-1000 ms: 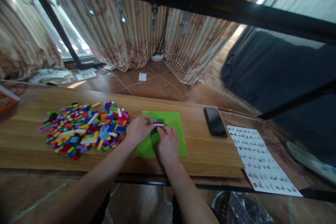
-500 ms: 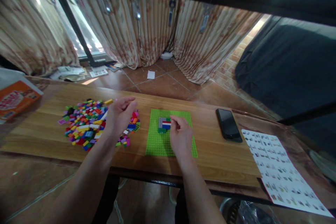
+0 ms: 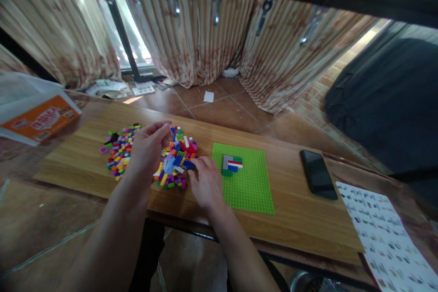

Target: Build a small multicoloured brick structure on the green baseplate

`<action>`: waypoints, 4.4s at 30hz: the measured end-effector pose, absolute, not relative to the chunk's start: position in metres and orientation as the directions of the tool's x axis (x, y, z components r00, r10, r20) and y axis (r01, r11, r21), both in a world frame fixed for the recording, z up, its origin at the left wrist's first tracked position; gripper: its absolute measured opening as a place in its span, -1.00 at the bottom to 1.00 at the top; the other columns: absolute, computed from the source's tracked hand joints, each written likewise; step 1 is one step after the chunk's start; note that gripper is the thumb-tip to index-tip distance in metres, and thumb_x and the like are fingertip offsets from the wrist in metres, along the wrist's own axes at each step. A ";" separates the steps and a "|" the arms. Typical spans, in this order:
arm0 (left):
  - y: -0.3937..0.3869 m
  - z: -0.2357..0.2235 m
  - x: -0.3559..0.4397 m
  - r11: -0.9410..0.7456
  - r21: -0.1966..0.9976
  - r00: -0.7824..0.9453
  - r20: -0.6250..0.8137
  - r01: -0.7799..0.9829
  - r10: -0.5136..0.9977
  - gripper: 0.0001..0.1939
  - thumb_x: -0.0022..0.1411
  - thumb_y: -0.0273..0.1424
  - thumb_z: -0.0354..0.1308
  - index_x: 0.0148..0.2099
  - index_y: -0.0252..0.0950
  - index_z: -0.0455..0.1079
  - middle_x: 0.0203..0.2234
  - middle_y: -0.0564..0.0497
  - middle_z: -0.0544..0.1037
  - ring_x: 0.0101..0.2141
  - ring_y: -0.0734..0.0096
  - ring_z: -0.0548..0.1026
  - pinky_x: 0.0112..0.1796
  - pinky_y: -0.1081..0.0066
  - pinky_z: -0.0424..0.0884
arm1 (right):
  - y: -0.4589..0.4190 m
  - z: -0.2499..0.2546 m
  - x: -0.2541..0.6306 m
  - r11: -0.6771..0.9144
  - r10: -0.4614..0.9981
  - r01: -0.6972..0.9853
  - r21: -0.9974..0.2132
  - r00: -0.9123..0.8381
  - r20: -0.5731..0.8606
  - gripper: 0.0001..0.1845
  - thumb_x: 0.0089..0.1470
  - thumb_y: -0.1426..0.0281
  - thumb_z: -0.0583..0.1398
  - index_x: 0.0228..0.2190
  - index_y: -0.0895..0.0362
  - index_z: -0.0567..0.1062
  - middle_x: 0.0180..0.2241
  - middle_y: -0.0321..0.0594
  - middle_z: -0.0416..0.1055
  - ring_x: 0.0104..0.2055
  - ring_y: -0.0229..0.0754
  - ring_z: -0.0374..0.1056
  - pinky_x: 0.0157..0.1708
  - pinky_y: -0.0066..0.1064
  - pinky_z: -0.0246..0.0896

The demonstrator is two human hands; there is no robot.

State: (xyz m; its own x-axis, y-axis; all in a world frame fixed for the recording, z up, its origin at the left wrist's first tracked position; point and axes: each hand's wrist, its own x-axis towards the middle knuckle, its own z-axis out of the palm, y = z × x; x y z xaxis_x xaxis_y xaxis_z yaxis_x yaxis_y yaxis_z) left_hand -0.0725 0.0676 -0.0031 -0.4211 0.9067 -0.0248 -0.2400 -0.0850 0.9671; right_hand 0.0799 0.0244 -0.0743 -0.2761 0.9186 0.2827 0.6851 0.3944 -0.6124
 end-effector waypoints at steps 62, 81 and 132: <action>0.045 -0.047 0.027 -0.209 0.504 0.259 -0.031 0.838 0.965 -0.73 0.30 -0.34 0.01 -0.03 -0.22 0.45 -0.30 -0.04 0.62 -0.29 0.25 0.56 -0.28 0.36 0.37 | 0.033 -0.071 0.207 -0.046 0.991 0.787 -0.615 0.114 0.072 -0.67 0.10 0.45 0.11 -0.15 0.14 0.59 -0.33 -0.14 0.55 -0.31 -0.15 0.44 -0.21 -0.32 0.31; 0.044 -0.048 0.027 -0.205 0.524 0.258 -0.030 0.827 0.966 -0.73 0.29 -0.35 0.03 -0.02 -0.22 0.44 -0.32 -0.04 0.61 -0.30 0.25 0.56 -0.28 0.36 0.38 | 0.030 -0.063 0.192 -0.097 0.986 0.812 -0.575 0.159 0.057 -0.68 0.03 0.27 0.25 -0.20 0.18 0.59 -0.36 -0.14 0.55 -0.38 -0.14 0.41 -0.33 -0.36 0.23; 0.040 -0.050 0.030 -0.248 0.444 0.282 -0.012 0.861 0.959 -0.67 0.27 -0.40 0.06 0.07 -0.24 0.37 -0.21 -0.08 0.60 -0.23 0.23 0.56 -0.20 0.33 0.40 | 0.040 -0.068 0.203 -0.237 0.967 0.778 -0.582 0.244 -0.067 -0.77 0.06 0.21 0.23 -0.50 0.07 0.58 -0.52 -0.26 0.54 -0.45 -0.20 0.41 -0.49 -0.43 0.08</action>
